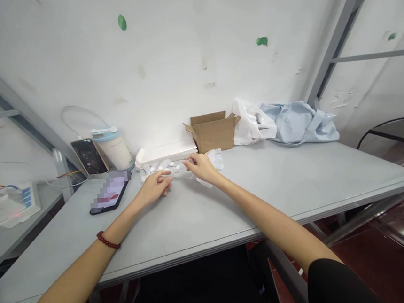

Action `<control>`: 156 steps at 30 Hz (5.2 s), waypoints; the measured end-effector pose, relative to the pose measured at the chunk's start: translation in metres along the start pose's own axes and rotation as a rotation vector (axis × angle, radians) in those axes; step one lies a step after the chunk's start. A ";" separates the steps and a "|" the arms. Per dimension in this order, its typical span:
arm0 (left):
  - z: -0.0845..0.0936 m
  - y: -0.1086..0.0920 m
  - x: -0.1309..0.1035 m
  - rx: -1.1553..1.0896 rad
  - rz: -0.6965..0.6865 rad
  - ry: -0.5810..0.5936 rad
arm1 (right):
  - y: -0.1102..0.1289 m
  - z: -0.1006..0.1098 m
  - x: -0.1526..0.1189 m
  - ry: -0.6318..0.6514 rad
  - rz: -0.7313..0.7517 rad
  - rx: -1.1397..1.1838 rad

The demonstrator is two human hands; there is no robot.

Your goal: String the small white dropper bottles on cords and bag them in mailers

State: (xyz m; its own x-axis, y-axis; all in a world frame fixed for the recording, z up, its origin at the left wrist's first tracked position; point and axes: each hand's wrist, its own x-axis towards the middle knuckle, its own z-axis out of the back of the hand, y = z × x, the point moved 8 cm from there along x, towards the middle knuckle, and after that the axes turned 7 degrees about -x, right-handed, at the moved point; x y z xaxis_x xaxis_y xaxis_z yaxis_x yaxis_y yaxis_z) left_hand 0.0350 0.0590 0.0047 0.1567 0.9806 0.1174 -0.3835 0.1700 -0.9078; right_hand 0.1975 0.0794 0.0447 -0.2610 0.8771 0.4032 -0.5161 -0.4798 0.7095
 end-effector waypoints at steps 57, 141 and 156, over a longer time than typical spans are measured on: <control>-0.002 0.000 -0.003 -0.411 0.158 -0.014 | 0.003 -0.012 -0.005 0.078 -0.042 0.113; -0.001 0.014 -0.004 -0.212 0.161 -0.031 | 0.000 -0.083 -0.026 0.308 0.194 -0.733; 0.001 0.013 -0.001 -0.162 0.213 0.067 | 0.002 -0.081 -0.022 0.375 0.194 -0.716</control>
State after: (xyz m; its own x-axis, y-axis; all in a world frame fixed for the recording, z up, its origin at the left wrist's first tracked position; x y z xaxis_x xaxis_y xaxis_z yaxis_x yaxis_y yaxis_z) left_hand 0.0288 0.0608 -0.0073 0.1505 0.9830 -0.1052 -0.2642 -0.0625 -0.9624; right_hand 0.1364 0.0610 -0.0101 -0.5882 0.7904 0.1709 -0.7950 -0.6039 0.0569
